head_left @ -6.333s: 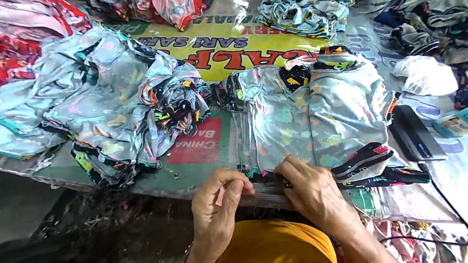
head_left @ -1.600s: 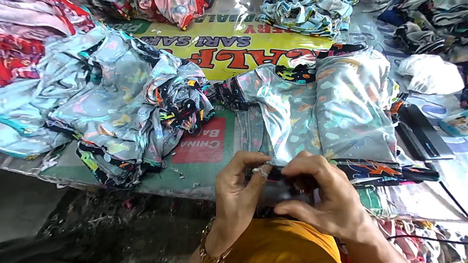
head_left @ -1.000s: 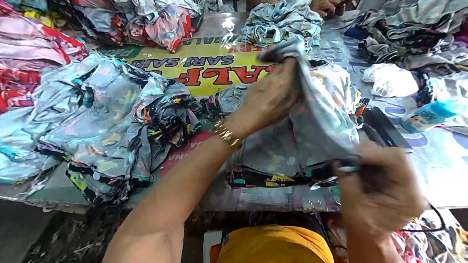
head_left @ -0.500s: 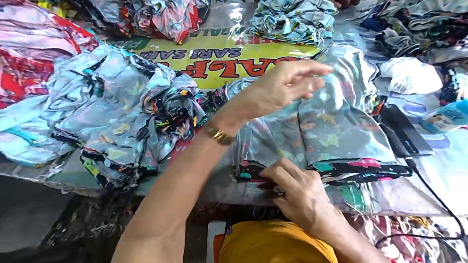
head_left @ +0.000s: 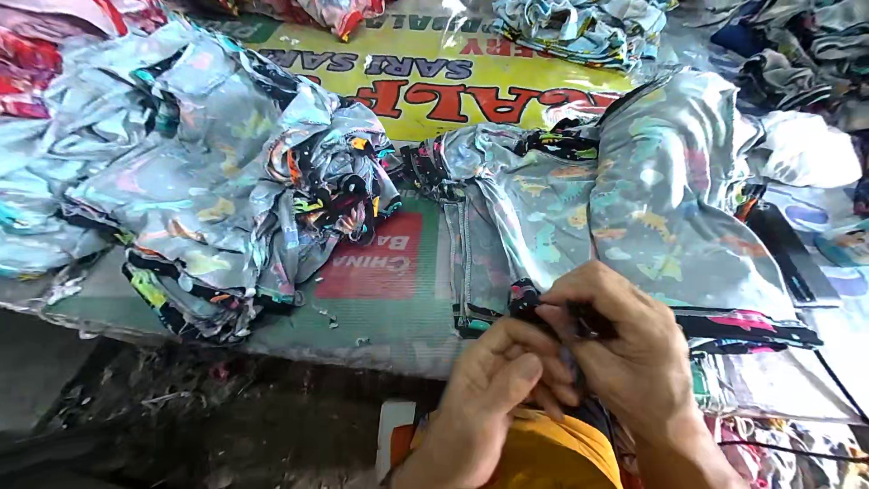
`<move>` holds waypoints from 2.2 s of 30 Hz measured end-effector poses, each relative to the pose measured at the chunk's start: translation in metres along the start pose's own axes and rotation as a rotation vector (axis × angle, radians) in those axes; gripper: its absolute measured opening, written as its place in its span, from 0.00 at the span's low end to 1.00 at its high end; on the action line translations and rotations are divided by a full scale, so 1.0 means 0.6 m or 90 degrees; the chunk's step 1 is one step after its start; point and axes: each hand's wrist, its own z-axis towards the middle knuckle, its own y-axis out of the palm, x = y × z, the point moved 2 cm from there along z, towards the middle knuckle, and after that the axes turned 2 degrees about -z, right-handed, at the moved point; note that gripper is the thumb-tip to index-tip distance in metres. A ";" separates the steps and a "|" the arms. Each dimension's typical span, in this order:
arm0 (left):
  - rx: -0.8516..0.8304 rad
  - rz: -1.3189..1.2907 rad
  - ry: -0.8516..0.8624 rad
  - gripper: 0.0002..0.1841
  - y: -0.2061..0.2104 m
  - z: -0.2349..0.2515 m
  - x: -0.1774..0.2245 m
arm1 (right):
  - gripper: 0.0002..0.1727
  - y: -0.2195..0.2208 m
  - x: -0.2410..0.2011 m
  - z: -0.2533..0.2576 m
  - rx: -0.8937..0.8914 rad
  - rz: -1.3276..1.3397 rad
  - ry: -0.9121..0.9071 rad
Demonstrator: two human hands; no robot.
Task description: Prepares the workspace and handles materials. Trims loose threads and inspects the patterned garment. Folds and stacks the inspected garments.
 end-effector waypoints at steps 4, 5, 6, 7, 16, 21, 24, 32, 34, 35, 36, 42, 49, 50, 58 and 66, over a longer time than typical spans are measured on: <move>0.014 -0.283 -0.098 0.21 0.026 0.026 -0.026 | 0.05 -0.023 -0.012 -0.001 0.019 -0.037 -0.039; 0.044 -0.353 -0.123 0.21 0.030 0.033 -0.026 | 0.05 -0.026 -0.014 -0.004 0.029 -0.050 -0.051; 0.081 -0.412 -0.130 0.19 0.032 0.040 -0.026 | 0.05 -0.028 -0.014 -0.009 0.037 -0.056 -0.060; 0.122 -0.449 -0.113 0.14 0.034 0.047 -0.025 | 0.04 -0.030 -0.015 -0.014 0.042 -0.055 -0.066; 0.183 0.012 0.235 0.08 0.021 0.045 0.005 | 0.09 -0.030 -0.003 -0.034 0.019 0.027 -0.009; 0.170 0.119 0.264 0.06 0.016 0.044 -0.001 | 0.09 -0.008 -0.008 -0.009 0.067 0.065 -0.045; 0.155 0.183 0.286 0.06 0.014 0.044 -0.005 | 0.04 -0.003 -0.013 -0.006 0.091 -0.006 -0.103; 0.153 0.155 0.246 0.08 0.009 0.048 -0.001 | 0.23 -0.026 -0.015 -0.026 -0.004 -0.087 -0.037; 0.157 0.131 0.237 0.08 0.005 0.049 0.000 | 0.20 -0.032 -0.008 -0.026 -0.029 -0.074 -0.017; 0.158 0.128 0.239 0.08 0.004 0.049 0.000 | 0.19 -0.033 -0.005 -0.026 -0.036 -0.072 -0.011; 0.158 0.127 0.244 0.08 0.004 0.049 0.001 | 0.18 -0.032 -0.002 -0.025 -0.039 -0.069 -0.005; 0.148 0.158 0.274 0.06 0.006 0.048 0.002 | 0.16 -0.024 0.001 -0.019 -0.043 0.010 0.022; 0.121 0.247 0.311 0.06 0.005 0.046 0.001 | 0.13 -0.023 0.000 -0.015 -0.041 0.068 0.020; 0.123 0.267 0.314 0.06 0.005 0.046 0.001 | 0.12 -0.024 0.000 -0.015 -0.040 0.072 0.019; 0.131 0.364 0.328 0.04 -0.001 0.042 0.007 | 0.10 -0.018 0.003 -0.012 -0.041 0.100 0.009; 0.109 0.411 0.350 0.09 -0.014 0.038 0.024 | 0.18 -0.001 0.003 -0.013 -0.065 0.021 -0.023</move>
